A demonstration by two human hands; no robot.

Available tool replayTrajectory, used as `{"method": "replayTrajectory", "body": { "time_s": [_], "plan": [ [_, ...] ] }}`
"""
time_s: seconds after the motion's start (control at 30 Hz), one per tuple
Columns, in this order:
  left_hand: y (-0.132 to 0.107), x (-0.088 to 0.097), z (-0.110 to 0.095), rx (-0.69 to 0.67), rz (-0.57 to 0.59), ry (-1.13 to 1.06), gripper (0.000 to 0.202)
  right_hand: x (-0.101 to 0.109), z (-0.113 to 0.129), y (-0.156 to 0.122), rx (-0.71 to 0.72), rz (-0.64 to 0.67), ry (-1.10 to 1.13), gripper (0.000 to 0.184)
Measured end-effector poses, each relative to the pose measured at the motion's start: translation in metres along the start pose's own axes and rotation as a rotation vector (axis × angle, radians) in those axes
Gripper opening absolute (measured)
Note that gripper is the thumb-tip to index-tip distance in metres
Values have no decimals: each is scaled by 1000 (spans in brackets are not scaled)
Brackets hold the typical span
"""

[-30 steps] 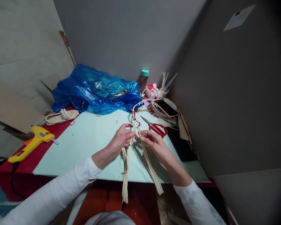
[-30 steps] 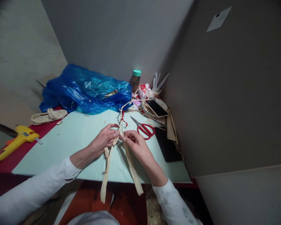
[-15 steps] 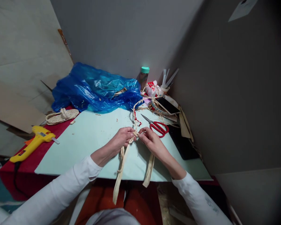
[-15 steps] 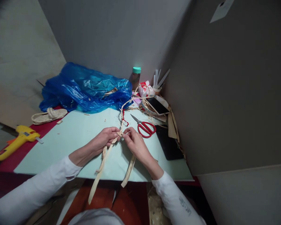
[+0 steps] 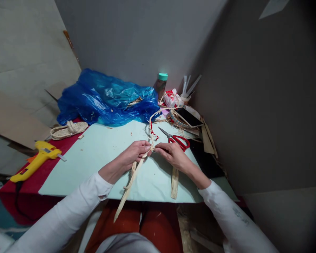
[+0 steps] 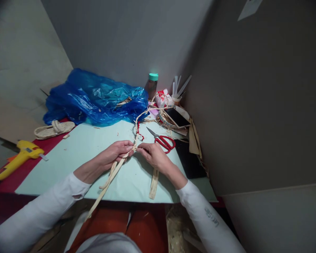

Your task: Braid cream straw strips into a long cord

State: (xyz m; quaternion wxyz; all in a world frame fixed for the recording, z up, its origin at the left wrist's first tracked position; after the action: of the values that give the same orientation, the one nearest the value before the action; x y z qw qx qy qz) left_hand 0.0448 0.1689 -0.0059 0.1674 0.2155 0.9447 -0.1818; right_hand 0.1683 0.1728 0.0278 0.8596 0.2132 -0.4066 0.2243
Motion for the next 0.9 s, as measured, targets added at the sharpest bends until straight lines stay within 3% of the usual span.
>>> {"method": "replayTrajectory", "body": {
  "time_s": [0.23, 0.5, 0.6, 0.77, 0.9],
  "plan": [
    [1, 6, -2, 32, -22, 8, 20, -3, 5, 1, 39, -19, -82, 35],
    [5, 7, 6, 147, 79, -215, 19, -2, -4, 6, -71, -38, 102, 35],
    [5, 7, 7, 159, 73, -232, 18, -2, -1, 5, -82, -57, 21, 32],
    [5, 6, 3, 49, 16, -30, 23, -2, 7, -2, -127, -117, -283, 31],
    [3, 2, -1, -96, -80, 201, 29, -3, 5, -8, -205, -192, -288, 29]
  ]
}}
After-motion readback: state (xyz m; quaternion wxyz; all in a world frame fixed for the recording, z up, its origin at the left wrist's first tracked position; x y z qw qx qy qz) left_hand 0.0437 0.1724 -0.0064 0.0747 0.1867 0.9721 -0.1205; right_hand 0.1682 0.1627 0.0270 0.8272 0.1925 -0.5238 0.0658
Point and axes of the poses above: each hand's wrist, its own y-axis towards the middle knuckle, its own x-axis out of the back of the hand, z = x × y, the point moved 7 cm from there along y, towards the middle knuckle, and after that the axes turned 5 degrees about -y, right-handed, at the moved point
